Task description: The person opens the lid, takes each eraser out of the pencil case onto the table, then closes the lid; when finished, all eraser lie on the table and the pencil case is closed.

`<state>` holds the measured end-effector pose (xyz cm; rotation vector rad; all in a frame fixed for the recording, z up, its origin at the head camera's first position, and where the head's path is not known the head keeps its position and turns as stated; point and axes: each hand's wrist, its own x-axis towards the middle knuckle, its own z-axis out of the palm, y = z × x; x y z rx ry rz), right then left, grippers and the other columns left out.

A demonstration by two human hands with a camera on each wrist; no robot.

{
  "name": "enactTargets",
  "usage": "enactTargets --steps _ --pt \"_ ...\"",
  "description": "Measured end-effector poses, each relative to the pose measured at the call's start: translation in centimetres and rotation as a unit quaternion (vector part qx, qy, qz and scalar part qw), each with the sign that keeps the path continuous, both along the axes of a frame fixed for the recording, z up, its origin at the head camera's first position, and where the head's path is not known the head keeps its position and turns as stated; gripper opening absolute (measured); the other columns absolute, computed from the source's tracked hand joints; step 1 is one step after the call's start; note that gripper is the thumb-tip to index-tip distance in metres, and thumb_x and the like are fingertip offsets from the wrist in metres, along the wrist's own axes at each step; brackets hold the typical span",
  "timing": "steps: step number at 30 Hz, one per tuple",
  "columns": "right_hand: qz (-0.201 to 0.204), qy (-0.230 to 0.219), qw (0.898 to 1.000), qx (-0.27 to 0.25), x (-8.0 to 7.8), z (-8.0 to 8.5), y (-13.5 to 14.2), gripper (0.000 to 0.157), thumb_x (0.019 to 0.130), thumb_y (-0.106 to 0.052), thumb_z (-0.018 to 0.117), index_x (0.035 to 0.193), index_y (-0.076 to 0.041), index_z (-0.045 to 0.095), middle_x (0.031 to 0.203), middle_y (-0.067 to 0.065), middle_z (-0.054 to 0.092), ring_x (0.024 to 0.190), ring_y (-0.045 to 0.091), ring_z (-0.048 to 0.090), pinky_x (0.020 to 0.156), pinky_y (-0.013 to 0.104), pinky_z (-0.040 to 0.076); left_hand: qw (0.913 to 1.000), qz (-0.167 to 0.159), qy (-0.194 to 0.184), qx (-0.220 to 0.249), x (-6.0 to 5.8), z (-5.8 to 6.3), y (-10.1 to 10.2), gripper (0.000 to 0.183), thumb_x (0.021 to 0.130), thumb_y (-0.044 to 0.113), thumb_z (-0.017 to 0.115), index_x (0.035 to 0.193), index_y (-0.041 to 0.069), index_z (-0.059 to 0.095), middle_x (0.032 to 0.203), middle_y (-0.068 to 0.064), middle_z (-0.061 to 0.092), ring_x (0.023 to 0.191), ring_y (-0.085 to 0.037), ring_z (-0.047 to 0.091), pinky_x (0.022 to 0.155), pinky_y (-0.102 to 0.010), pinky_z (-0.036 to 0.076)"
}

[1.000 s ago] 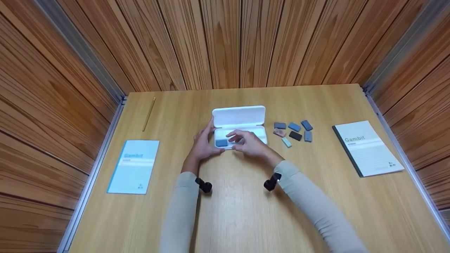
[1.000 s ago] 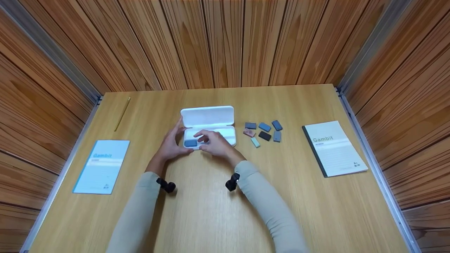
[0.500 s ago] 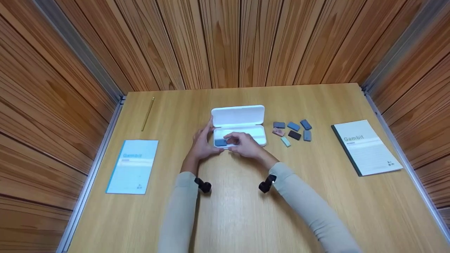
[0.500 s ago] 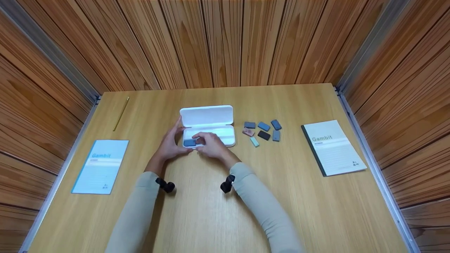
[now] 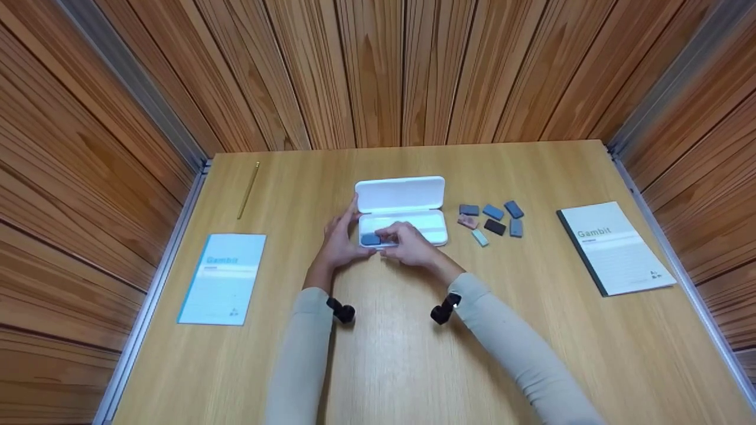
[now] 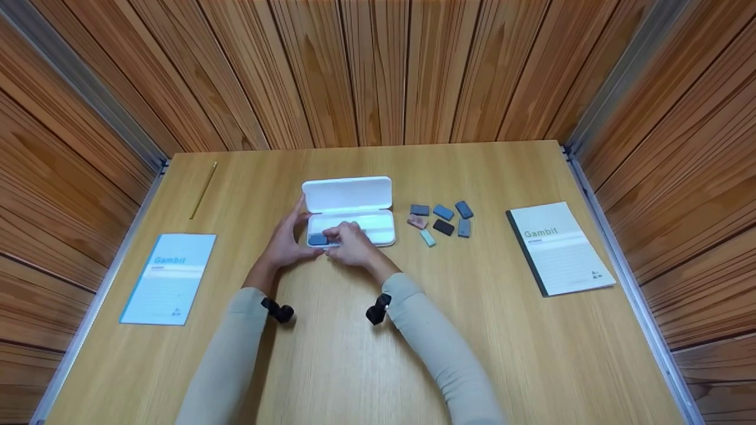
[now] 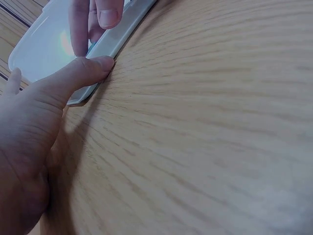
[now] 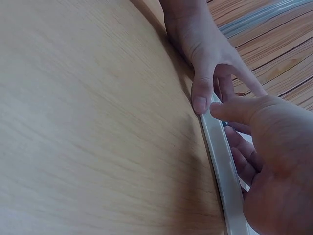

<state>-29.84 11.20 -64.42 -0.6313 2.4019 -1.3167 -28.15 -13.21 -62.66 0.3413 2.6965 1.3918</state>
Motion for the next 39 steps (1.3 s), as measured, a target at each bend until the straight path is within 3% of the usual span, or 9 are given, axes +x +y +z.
enactTargets --steps 1,8,12,16,17,19,27,34,39 --pt "-0.001 0.001 1.000 0.004 0.1 0.1 0.0 0.054 0.099 -0.020 0.084 0.151 -0.015 0.073 0.136 0.010 0.074 0.128 0.031 0.061 0.115 0.053 0.048 1.0000 0.000 0.000 -0.001 0.0 0.0 0.0 0.139 0.082 0.029 0.103 0.182 0.041 0.007 0.166 -0.004 0.065 0.162 -0.038 0.043 0.140 -0.066 0.009" --pt "-0.003 0.006 0.999 0.041 2.6 5.1 -0.9 0.049 0.100 -0.010 0.079 0.148 -0.003 0.073 0.131 0.019 0.074 0.127 0.035 0.063 0.115 0.051 0.049 1.0000 0.003 -0.002 0.001 0.1 0.2 0.1 0.137 0.082 0.030 0.103 0.183 0.037 0.010 0.165 -0.005 0.065 0.162 -0.039 0.042 0.140 -0.068 0.009" --pt "0.012 0.011 1.000 0.008 2.2 4.2 -0.6 0.042 0.102 -0.012 0.080 0.143 -0.006 0.074 0.121 0.012 0.075 0.117 0.026 0.067 0.110 0.042 0.052 1.0000 0.002 -0.001 0.005 0.2 0.3 0.2 0.136 0.082 0.029 0.102 0.183 0.034 0.011 0.165 -0.006 0.065 0.163 -0.040 0.042 0.140 -0.070 0.006" --pt "0.021 0.001 1.000 -0.017 2.1 3.8 -0.5 0.037 0.105 -0.013 0.077 0.141 -0.010 0.070 0.126 0.012 0.076 0.116 0.025 0.071 0.108 0.039 0.057 1.0000 0.001 0.005 0.003 0.1 0.4 0.2 0.137 0.082 0.028 0.103 0.183 0.034 0.011 0.165 -0.006 0.066 0.161 -0.039 0.045 0.140 -0.069 0.008" --pt "0.011 -0.007 1.000 -0.012 2.4 4.5 -0.6 0.036 0.105 -0.011 0.076 0.141 -0.010 0.070 0.128 0.013 0.077 0.118 0.026 0.072 0.108 0.041 0.057 1.0000 0.002 0.005 0.003 0.1 0.4 0.2 0.137 0.082 0.028 0.103 0.183 0.034 0.011 0.165 -0.005 0.066 0.161 -0.038 0.045 0.140 -0.069 0.009" --pt "0.009 -0.004 1.000 -0.013 2.1 3.8 -0.7 0.036 0.105 -0.013 0.077 0.141 -0.012 0.070 0.128 0.012 0.079 0.118 0.025 0.074 0.108 0.038 0.058 1.0000 0.003 0.002 0.002 0.2 0.4 0.2 0.137 0.082 0.029 0.103 0.183 0.036 0.011 0.166 -0.004 0.065 0.161 -0.038 0.045 0.140 -0.068 0.009" --pt "-0.013 -0.006 1.000 0.010 3.0 5.5 -1.7 0.046 0.107 -0.008 0.070 0.152 -0.005 0.066 0.126 0.017 0.078 0.108 0.025 0.070 0.093 0.033 0.055 0.9999 0.008 -0.008 0.005 0.3 0.3 0.2 0.135 0.084 0.030 0.102 0.182 0.040 0.010 0.167 -0.005 0.063 0.164 -0.038 0.040 0.140 -0.070 0.006" --pt "-0.033 -0.007 0.999 0.009 2.2 4.2 -2.3 0.044 0.110 -0.015 0.071 0.153 -0.007 0.067 0.121 0.011 0.080 0.103 0.019 0.071 0.090 0.031 0.057 0.9999 0.008 -0.007 0.003 0.3 0.4 0.1 0.134 0.085 0.030 0.101 0.182 0.039 0.009 0.167 -0.004 0.063 0.161 -0.038 0.042 0.140 -0.068 0.008" --pt "-0.053 0.032 0.998 0.009 1.6 3.0 -2.8 0.036 0.107 -0.011 0.072 0.142 -0.004 0.075 0.113 0.013 0.082 0.099 0.018 0.073 0.093 0.034 0.058 1.0000 0.000 0.003 -0.005 0.3 0.5 0.1 0.135 0.084 0.034 0.101 0.183 0.036 0.008 0.166 -0.003 0.065 0.155 -0.038 0.045 0.138 -0.067 0.012"
